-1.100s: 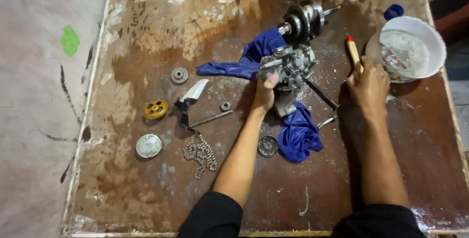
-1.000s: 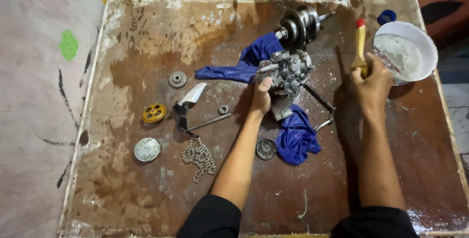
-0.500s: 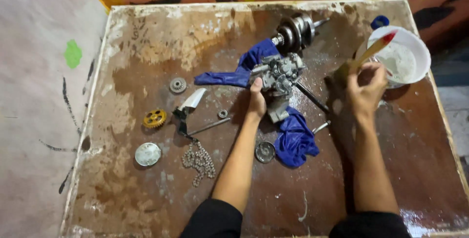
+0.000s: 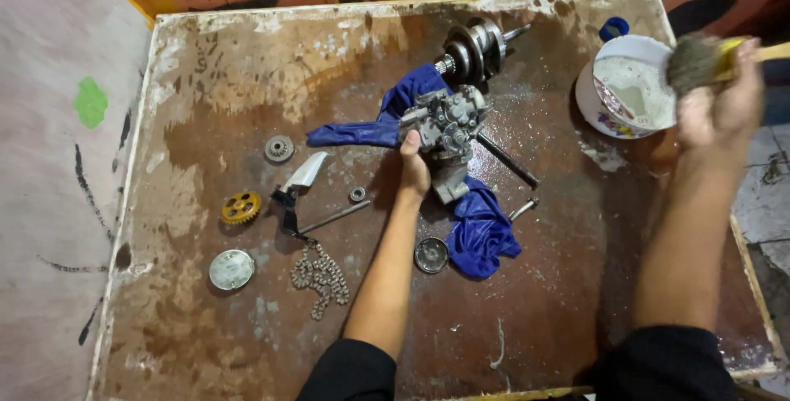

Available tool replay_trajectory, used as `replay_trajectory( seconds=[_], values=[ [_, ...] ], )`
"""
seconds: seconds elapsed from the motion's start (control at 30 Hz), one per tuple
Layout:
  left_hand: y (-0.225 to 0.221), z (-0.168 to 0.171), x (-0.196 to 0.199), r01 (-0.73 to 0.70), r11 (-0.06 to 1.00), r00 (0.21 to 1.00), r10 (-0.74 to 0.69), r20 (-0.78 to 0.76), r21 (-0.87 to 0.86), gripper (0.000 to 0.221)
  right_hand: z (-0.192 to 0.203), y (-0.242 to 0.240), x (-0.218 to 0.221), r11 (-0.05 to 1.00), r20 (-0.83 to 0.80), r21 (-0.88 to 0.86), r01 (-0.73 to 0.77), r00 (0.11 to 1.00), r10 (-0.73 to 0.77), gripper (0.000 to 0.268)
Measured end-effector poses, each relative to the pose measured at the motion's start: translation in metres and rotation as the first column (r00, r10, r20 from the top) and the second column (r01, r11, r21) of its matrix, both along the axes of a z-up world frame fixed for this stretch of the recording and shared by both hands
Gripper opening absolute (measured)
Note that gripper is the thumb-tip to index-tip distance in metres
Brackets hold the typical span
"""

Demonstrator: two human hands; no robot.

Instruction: Cleaning a motorcycle carburetor with a brush and solvent.

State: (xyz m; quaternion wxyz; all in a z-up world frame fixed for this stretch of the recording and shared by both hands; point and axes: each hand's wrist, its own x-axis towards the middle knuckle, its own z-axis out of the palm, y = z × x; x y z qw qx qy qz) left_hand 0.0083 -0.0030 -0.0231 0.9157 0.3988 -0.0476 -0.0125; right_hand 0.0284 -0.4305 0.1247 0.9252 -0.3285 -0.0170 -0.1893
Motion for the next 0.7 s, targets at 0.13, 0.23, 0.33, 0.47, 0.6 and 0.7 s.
replay_trajectory(
  seconds=[0.13, 0.23, 0.33, 0.47, 0.6, 0.7],
  values=[
    [0.000, -0.005, 0.004, -0.008, 1.000, 1.000, 0.008, 0.002, -0.020, 0.083, -0.015, 0.093, -0.022, 0.973, -0.069, -0.228, -0.045, 0.997, 0.030, 0.031],
    [-0.001, -0.011, -0.002, 0.010, 0.999, 0.999, -0.008, -0.036, 0.038, 0.080, 0.008, 0.168, -0.042, 0.978, -0.205, 0.169, -0.118, 0.967, 0.152, 0.038],
    [0.002, 0.009, -0.002, -0.125, 0.983, 0.992, 0.120, 0.041, 0.131, 0.078, 0.034, 0.228, -0.050, 0.972, -0.047, 0.017, -0.233, 0.971, 0.234, 0.025],
    [0.003, 0.020, -0.002, -0.171, 0.938, 0.975, 0.117, 0.190, 0.303, 0.077, 0.054, 0.281, -0.059, 0.779, 0.229, -0.625, 0.043, 0.965, 0.131, 0.014],
    [-0.006, 0.007, -0.002, -0.120, 0.970, 0.987, 0.093, 0.129, 0.212, 0.079, 0.038, 0.273, -0.052, 0.331, 0.410, -0.880, 0.342, 0.898, 0.162, 0.013],
    [-0.005, -0.011, 0.002, -0.189, 0.944, 0.979, 0.161, 0.124, 0.269, 0.081, 0.034, 0.246, -0.034, 0.143, 0.551, -0.828, 0.542, 0.834, 0.025, 0.007]
  ],
)
